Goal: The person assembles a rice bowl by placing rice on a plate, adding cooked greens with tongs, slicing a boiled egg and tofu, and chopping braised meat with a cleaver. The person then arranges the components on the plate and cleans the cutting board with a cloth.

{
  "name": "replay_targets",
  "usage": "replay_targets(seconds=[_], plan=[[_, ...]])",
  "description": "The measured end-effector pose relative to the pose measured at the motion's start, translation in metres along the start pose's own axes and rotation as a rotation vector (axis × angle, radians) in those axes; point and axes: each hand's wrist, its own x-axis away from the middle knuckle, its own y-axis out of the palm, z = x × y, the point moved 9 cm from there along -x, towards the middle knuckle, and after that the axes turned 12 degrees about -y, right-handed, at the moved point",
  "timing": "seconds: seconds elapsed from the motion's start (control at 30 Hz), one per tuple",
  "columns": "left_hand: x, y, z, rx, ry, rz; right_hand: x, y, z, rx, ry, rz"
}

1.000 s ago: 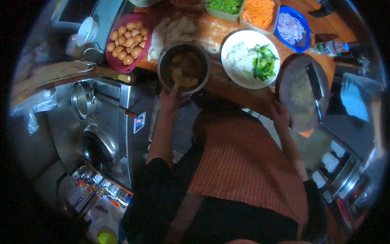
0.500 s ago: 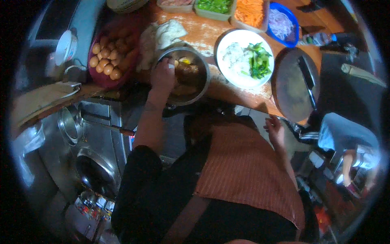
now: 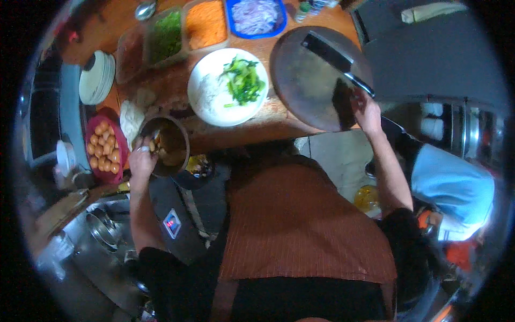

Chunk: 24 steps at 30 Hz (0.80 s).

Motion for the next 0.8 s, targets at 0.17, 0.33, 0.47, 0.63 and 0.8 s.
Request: replay_targets(seconds=[0.17, 0.33, 0.47, 0.63, 0.8], plan=[[0.025, -0.038, 0.037, 1.146, -0.595, -0.098, -0.032, 0.011, 0.026, 0.274, -0.192, -0.103], [0.002, -0.033, 0.230, 1.437, -0.263, -0.319, -0.067, 0.039, 0.017, 0.386, -0.205, -0.245], [-0.041, -0.023, 0.379, 1.173, 0.003, -0.255, -0.056, 0.034, 0.016, 0.097, -0.060, -0.364], [-0.062, 0.011, 0.483, 1.393, 0.087, -0.387, 0.019, -0.005, -0.004, -0.044, 0.090, -0.246], [-0.053, 0.017, 0.479, 1.305, 0.024, -0.215, 0.073, -0.011, -0.025, -0.162, 0.219, -0.288]])
